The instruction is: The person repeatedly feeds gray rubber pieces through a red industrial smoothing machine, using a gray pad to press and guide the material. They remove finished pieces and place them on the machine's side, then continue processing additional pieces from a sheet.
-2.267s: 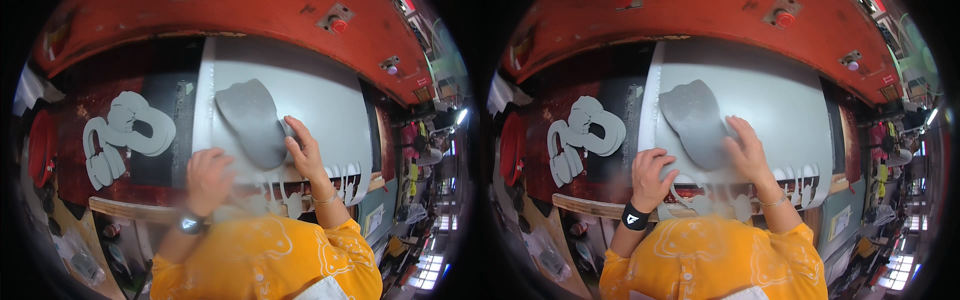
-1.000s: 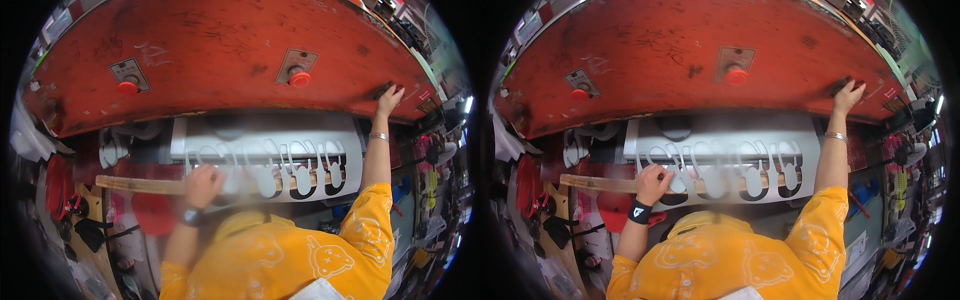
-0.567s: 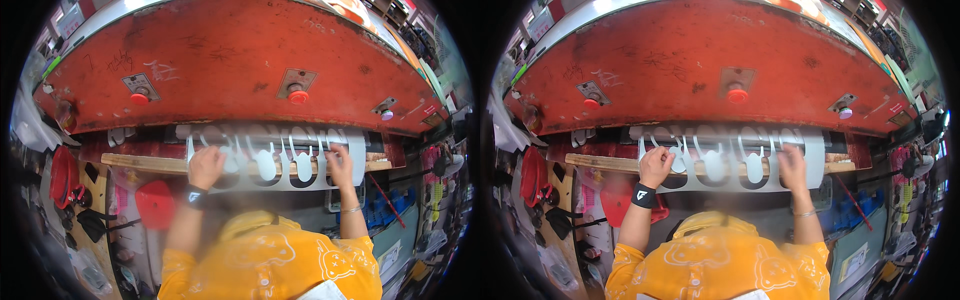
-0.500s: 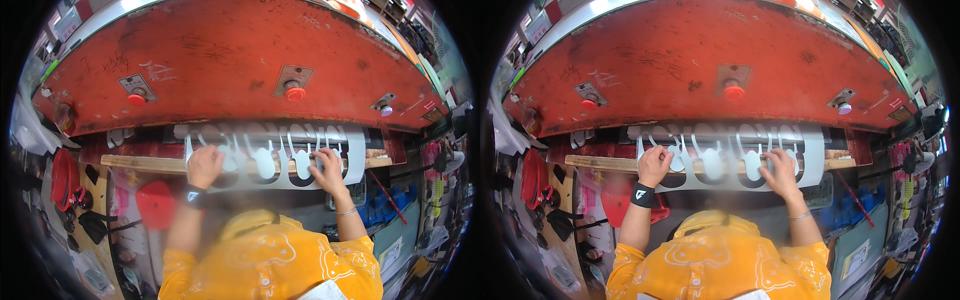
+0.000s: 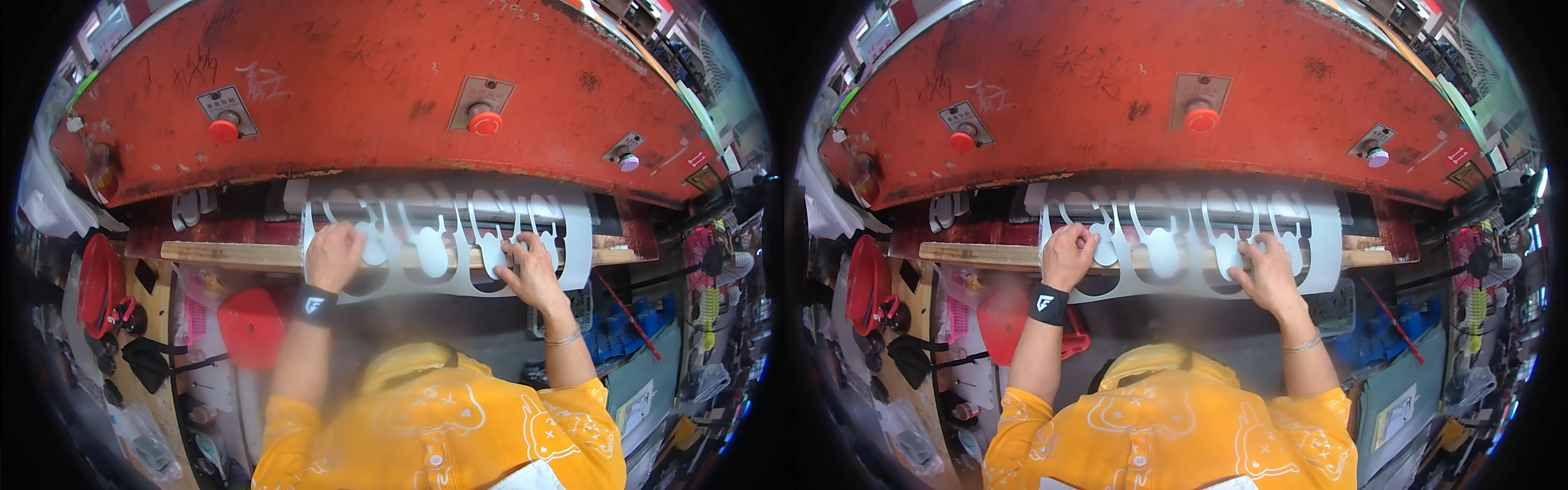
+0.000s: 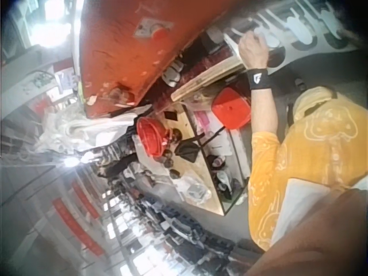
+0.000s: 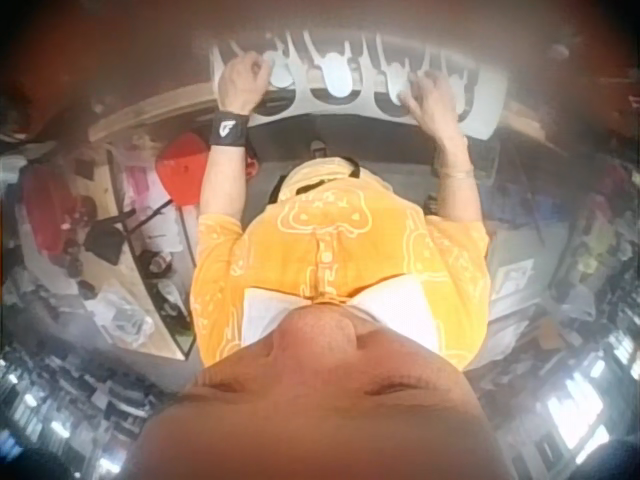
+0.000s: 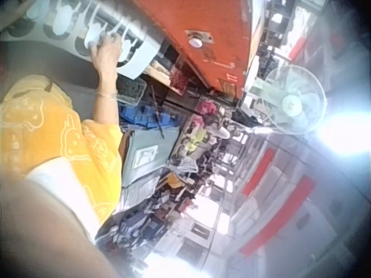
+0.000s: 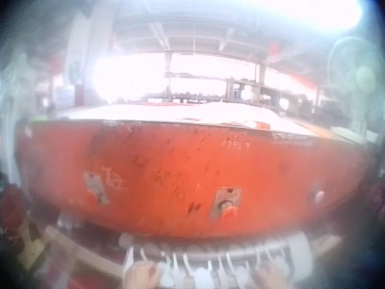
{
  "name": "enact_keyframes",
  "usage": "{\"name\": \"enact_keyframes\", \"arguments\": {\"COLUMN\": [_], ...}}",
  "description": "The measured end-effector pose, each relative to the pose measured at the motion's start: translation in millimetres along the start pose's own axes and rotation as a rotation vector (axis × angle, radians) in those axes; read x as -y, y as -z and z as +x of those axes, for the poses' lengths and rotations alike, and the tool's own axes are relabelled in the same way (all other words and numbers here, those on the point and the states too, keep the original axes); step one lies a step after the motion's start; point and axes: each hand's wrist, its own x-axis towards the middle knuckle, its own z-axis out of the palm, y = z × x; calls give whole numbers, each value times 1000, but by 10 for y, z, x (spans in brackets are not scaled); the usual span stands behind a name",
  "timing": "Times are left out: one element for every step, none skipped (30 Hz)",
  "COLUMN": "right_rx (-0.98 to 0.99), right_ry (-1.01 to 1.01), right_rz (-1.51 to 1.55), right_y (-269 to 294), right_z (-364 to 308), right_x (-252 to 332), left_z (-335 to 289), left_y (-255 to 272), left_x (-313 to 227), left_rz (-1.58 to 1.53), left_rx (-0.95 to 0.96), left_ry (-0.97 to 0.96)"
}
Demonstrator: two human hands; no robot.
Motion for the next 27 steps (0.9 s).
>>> {"name": "enact_keyframes", "arguments": {"right_rx": [87, 202, 262, 193, 130, 27, 19, 2, -20, -39, -41, -42, -27, -17, -7, 11, 31, 51, 43, 56, 89, 122, 112, 85, 51, 14, -11], "right_ry": [8, -21, -7, -1, 21, 84, 145, 217, 252, 284, 268, 251, 227, 200, 172, 185, 197, 206, 217, 222, 221, 221, 171, 139, 113, 101, 67], "right_rz": [-26, -61, -137, -138, -86, -45, 51, 138, 130, 118, 92, 42, 61, 61, 61, 95, 128, 161, 239, 368, 490, 612, 694, 617, 543, 465, 378], "right_y": [80, 166, 258, 307, 285, 244, 134, -16, -188, -365, -514, -648, -742, -816, -846, -834, -795, -747, -680, -608, -527, -449, -381, -329, -285, -265, -269], "right_z": [11, 31, 73, 142, 241, 340, 461, 577, 685, 774, 844, 861, 863, 847, 808, 742, 653, 572, 474, 398, 331, 260, 162, 66, -22, -96, -143], "right_x": [29, 60, 87, 136, 224, 326, 466, 643, 846, 1066, 1268, 1476, 1643, 1791, 1878, 1903, 1896, 1863, 1800, 1708, 1602, 1506, 1431, 1370, 1311, 1271, 1241], "left_z": [-60, -121, -200, -271, -372, -474, -568, -669, -766, -871, -940, -1040, -1125, -1218, -1314, -1403, -1495, -1576, -1660, -1729, -1792, -1846, -1887, -1921, -1948, -1971, -1989], "left_y": [0, 3, 8, 19, 39, 65, 99, 138, 179, 220, 241, 279, 314, 356, 402, 445, 486, 523, 570, 611, 650, 684, 717, 745, 760, 775, 782], "left_x": [2, 3, -3, -10, -25, -45, -66, -94, -126, -157, -205, -240, -277, -312, -347, -379, -411, -436, -458, -471, -480, -485, -483, -481, -479, -479, -478], "left_rz": [2, 5, -6, -14, -9, -4, -9, 7, -16, -37, -30, -24, -11, 8, -12, -23, -30, -34, -30, -70, -101, -126, -155, -169, -181, -190, -190], "left_rx": [5, 11, 22, -1, 20, 42, 50, 68, 76, 85, 93, 101, 110, 128, 131, 138, 149, 164, 188, 205, 227, 247, 270, 284, 291, 297, 306], "left_ry": [6, 13, 25, -3, 5, 13, 13, 24, 28, 49, 31, 25, -1, -12, -4, 11, 19, 30, 48, 49, 58, 68, 65, 39, 16, -6, -20]}}
